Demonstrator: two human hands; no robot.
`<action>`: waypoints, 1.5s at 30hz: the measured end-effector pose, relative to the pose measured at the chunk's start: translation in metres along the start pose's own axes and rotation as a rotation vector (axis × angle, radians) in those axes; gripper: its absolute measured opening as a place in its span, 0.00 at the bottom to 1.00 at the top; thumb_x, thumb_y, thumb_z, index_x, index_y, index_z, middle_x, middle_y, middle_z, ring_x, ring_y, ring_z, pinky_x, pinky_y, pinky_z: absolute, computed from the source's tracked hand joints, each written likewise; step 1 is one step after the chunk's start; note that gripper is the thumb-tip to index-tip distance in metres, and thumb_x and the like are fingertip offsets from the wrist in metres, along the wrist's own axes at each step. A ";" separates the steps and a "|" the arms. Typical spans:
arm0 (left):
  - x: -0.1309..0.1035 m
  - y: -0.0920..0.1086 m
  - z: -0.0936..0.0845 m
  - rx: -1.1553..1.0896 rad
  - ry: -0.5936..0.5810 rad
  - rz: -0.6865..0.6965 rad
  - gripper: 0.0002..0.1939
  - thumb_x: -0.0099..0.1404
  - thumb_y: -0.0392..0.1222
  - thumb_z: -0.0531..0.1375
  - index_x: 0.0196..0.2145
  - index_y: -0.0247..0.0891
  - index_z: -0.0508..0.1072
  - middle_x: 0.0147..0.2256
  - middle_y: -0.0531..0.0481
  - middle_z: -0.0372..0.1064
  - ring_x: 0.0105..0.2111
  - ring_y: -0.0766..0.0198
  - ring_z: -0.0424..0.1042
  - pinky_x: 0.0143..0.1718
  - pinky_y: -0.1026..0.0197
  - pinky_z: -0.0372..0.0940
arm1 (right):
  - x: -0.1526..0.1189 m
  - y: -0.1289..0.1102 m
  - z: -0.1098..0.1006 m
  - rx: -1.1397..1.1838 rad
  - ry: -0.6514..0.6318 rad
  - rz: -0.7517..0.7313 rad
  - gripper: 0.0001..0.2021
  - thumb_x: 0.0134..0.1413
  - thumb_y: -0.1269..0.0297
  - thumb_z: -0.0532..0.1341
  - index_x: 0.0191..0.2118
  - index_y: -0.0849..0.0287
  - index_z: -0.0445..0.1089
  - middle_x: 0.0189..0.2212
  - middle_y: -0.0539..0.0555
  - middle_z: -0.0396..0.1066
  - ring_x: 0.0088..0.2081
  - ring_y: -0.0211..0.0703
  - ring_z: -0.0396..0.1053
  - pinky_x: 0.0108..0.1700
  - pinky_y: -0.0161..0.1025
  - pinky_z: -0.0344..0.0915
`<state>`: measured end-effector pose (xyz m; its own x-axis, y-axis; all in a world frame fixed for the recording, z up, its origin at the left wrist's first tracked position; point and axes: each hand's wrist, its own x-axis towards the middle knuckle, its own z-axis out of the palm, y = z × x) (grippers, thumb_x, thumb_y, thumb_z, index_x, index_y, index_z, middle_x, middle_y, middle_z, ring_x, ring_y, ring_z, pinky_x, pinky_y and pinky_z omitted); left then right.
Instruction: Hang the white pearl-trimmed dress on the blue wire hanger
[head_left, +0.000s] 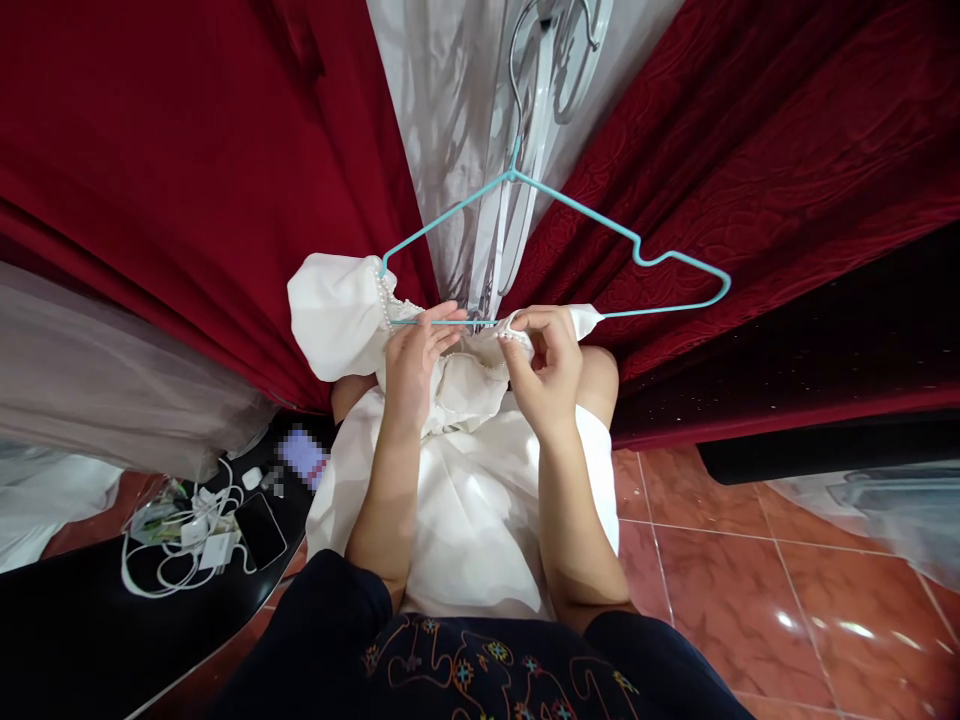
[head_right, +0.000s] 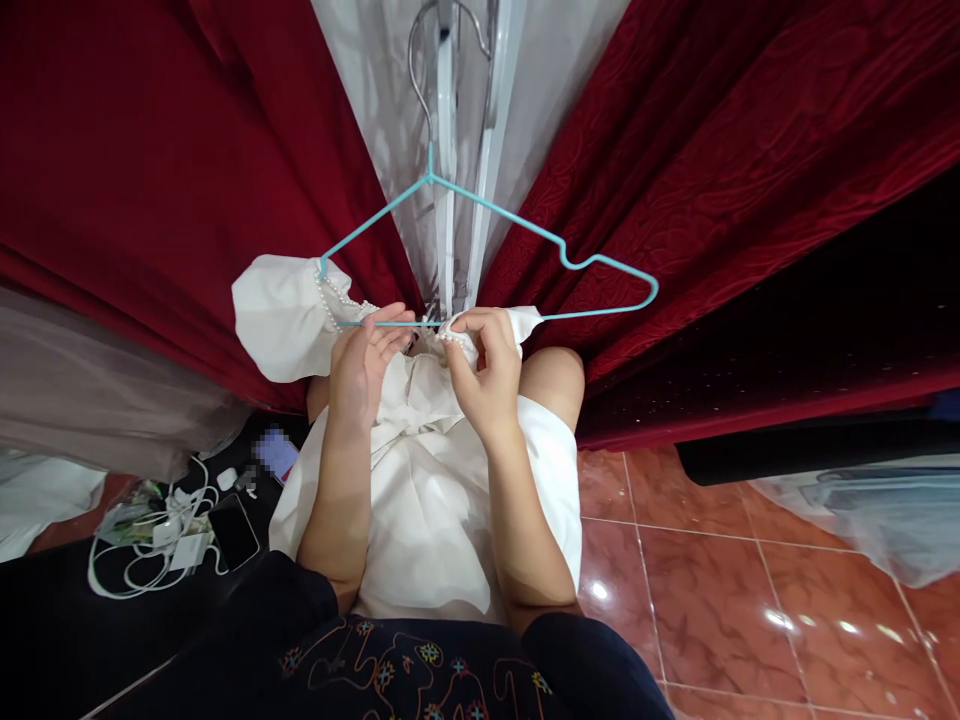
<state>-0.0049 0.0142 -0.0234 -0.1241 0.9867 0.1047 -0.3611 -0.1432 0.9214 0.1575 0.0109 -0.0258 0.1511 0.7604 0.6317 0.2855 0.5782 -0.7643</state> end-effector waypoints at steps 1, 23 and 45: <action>-0.002 -0.002 0.009 -0.095 0.039 0.016 0.19 0.74 0.57 0.61 0.43 0.38 0.80 0.47 0.41 0.83 0.50 0.56 0.82 0.54 0.56 0.73 | -0.001 -0.003 0.000 0.010 -0.001 -0.007 0.01 0.64 0.67 0.65 0.41 0.56 0.72 0.41 0.51 0.72 0.47 0.39 0.71 0.49 0.40 0.69; -0.008 0.000 0.031 -0.163 0.249 0.371 0.19 0.75 0.56 0.60 0.32 0.40 0.66 0.28 0.51 0.73 0.30 0.65 0.77 0.30 0.66 0.67 | 0.052 0.012 -0.114 -0.009 0.819 0.234 0.07 0.49 0.79 0.63 0.26 0.61 0.69 0.23 0.45 0.67 0.27 0.30 0.64 0.36 0.34 0.57; -0.011 -0.001 0.036 -0.010 0.273 0.308 0.23 0.75 0.64 0.56 0.34 0.42 0.63 0.32 0.49 0.73 0.36 0.60 0.79 0.32 0.62 0.70 | 0.012 -0.036 -0.042 0.077 0.504 0.171 0.13 0.54 0.62 0.71 0.43 0.58 0.72 0.24 0.43 0.60 0.24 0.29 0.56 0.28 0.33 0.52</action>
<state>0.0301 0.0057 -0.0120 -0.4683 0.8410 0.2710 -0.2778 -0.4313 0.8584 0.1889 -0.0133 0.0154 0.6303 0.6202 0.4669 0.1497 0.4931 -0.8570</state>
